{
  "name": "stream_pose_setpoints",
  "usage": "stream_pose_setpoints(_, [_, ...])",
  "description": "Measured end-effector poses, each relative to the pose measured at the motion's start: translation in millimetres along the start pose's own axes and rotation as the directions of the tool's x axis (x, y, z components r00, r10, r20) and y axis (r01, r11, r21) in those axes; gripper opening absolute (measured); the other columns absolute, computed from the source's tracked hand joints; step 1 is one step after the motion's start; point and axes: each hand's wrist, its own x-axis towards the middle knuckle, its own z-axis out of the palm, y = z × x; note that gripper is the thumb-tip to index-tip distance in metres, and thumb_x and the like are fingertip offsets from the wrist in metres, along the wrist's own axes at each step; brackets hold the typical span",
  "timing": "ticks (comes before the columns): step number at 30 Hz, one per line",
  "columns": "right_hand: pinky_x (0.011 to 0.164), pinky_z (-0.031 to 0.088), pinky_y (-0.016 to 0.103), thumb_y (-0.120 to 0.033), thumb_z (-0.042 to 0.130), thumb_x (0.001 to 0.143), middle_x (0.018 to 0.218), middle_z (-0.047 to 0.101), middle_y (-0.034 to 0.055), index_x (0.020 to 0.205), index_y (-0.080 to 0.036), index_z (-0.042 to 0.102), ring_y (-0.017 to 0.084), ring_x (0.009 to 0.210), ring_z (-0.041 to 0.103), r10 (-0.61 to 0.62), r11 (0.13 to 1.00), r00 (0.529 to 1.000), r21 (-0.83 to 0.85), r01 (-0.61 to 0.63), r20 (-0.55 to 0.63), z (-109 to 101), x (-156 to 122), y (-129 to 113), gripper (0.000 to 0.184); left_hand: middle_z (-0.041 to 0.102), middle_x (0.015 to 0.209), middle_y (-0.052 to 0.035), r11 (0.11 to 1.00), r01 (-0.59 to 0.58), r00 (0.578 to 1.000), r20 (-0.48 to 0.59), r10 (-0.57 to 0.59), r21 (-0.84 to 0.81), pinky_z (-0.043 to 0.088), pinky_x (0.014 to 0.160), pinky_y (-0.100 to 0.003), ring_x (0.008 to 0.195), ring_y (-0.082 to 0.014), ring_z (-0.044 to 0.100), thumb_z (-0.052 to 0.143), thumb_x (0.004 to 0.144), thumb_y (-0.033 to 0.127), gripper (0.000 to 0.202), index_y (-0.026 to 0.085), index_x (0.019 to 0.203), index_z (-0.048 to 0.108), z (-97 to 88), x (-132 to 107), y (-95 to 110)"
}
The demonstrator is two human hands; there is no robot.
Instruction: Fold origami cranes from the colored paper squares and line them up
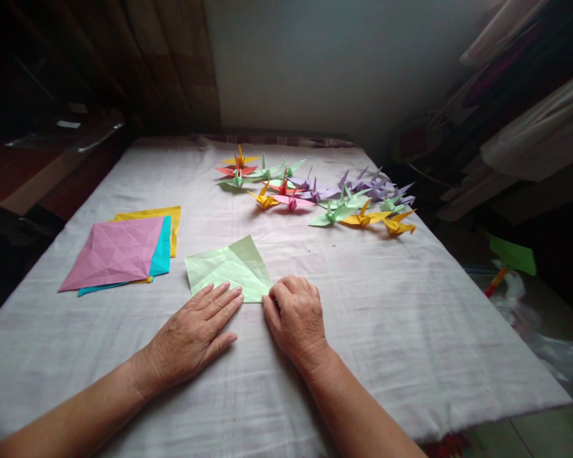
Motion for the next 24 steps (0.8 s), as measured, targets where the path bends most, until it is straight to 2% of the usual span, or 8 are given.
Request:
stream_pose_setpoints(13, [0.076,0.035,0.034,-0.027,0.057,0.09,0.082,0.063,0.003,0.074,-0.022,0.057,0.021,0.082,0.055,0.01,1.0,1.0,0.016,-0.01,-0.002,-2.0,0.8,-1.7,0.017,0.053,0.145,-0.01,1.0,-0.002,1.0,0.025,0.002,-0.011,0.035,0.114,-0.046,0.136,-0.0273,0.045,0.044,0.099,0.041,0.049,0.014,0.139,0.05,-0.4,0.6,-1.0])
stream_pose_setpoints(18, [0.08,0.035,0.035,-0.021,0.058,0.089,0.092,0.065,0.0032,0.085,-0.022,0.061,0.021,0.09,0.055,0.015,0.999,1.0,0.037,-0.016,0.025,-1.6,0.3,-3.1,0.005,0.053,0.145,-0.0099,1.0,0.005,0.999,0.04,-0.004,-0.018,0.035,0.115,-0.046,0.137,-0.0271,0.044,0.044,0.099,0.041,0.049,0.014,0.14,0.049,-1.2,1.0,-0.9])
stream_pose_setpoints(21, [0.082,0.034,0.035,-0.017,0.058,0.087,0.098,0.065,0.0029,0.087,-0.022,0.062,0.021,0.094,0.055,0.013,0.999,0.999,0.046,-0.015,0.043,-1.8,1.7,-7.2,0.007,0.052,0.145,-0.0094,1.0,0.006,0.999,0.04,-0.006,-0.021,0.035,0.115,-0.047,0.137,-0.0271,0.044,0.043,0.099,0.041,0.048,0.016,0.14,0.049,-1.0,1.7,-1.0])
stream_pose_setpoints(24, [0.084,0.034,0.037,-0.025,0.063,0.085,0.098,0.063,0.0041,0.084,-0.022,0.061,0.022,0.095,0.054,0.056,0.998,0.997,0.027,-0.058,0.06,-1.5,4.7,-13.9,0.004,0.052,0.145,-0.009,1.0,0.0,1.0,0.025,0.001,-0.024,0.036,0.114,-0.047,0.136,-0.0275,0.045,0.044,0.099,0.041,0.048,0.018,0.141,0.049,0.2,1.8,-1.2])
